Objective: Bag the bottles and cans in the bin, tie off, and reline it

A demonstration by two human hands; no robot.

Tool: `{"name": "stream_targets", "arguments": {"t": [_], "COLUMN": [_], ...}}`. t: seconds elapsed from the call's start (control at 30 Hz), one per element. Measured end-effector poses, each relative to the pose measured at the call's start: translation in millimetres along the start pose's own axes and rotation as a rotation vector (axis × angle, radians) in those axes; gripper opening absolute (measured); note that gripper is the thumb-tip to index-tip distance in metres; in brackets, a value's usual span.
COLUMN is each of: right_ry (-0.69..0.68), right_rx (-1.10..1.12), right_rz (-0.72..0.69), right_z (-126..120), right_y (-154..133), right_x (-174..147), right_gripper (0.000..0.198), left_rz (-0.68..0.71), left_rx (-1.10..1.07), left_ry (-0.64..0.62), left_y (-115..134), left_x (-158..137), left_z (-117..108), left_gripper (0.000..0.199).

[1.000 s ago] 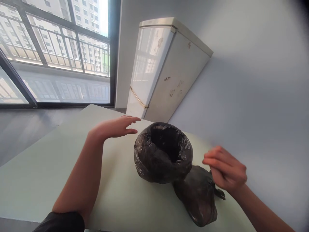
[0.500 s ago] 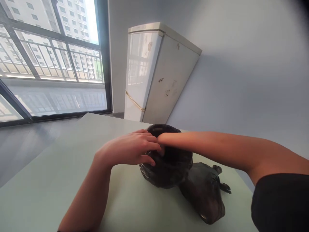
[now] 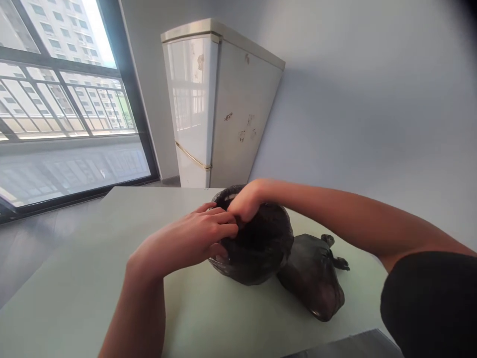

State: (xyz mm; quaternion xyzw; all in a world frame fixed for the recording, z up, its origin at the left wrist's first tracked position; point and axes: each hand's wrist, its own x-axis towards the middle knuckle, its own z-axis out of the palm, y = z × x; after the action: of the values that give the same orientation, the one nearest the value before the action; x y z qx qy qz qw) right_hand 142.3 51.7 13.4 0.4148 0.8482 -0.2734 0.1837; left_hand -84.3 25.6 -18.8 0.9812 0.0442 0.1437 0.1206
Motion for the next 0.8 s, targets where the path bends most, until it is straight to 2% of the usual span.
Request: {"name": "stream_targets", "arguments": {"t": [0.03,0.07,0.1,0.13,0.17,0.2,0.23,0.3,0.4,0.53,0.6,0.63,0.67,0.8], "right_ry": [-0.125,-0.159,-0.113,-0.059,0.006,0.094,0.179,0.287,0.331,0.411,0.437,0.446,0.456,0.481], "right_rx": [0.057,0.147,0.225,0.26,0.246,0.177,0.061,-0.221,-0.477,-0.494,-0.463,-0.447,-0.432,-0.381], "right_rz": [-0.036,-0.081,-0.112,-0.146,-0.174,-0.175,-0.145,-0.044,0.107,0.318,0.432,0.495,0.558,0.752], "right_z": [-7,-11,-11,-7,3,17,33,66,98,97,92,91,90,97], "right_y": [-1,-2,-3,-6,-9,-13,-18,-28,-33,-7,18,32,46,97], "right_x": [-17,-35,-54,-72,-87,-100,-109,-116,-113,-110,-115,-118,-124,-156], "right_gripper": [0.015,0.025,0.032,0.031,0.03,0.038,0.043,0.028,0.027,0.024,0.022,0.021,0.019,0.019], "left_rz": [0.007,0.009,0.008,0.006,-0.001,-0.008,-0.016,-0.028,-0.069,-0.231,-0.417,-0.521,-0.601,-0.78], "left_rx": [0.01,0.022,0.037,0.052,0.065,0.078,0.091,0.12,0.143,-0.032,-0.149,-0.192,-0.236,-0.492], "left_ry": [0.009,0.028,0.055,0.09,0.129,0.165,0.198,0.264,0.424,0.818,0.978,0.999,0.957,0.62], "left_y": [0,0,-1,-1,-1,-2,-2,-3,-7,-29,-50,-61,-72,-106], "left_x": [0,0,0,-2,-4,-6,-8,-11,-10,5,12,14,15,2], "left_z": [-1,-2,-4,-6,-8,-11,-13,-17,-19,1,23,36,52,123], "left_gripper": [0.008,0.013,0.017,0.02,0.021,0.022,0.023,0.027,0.031,0.037,0.039,0.042,0.046,0.052]}}
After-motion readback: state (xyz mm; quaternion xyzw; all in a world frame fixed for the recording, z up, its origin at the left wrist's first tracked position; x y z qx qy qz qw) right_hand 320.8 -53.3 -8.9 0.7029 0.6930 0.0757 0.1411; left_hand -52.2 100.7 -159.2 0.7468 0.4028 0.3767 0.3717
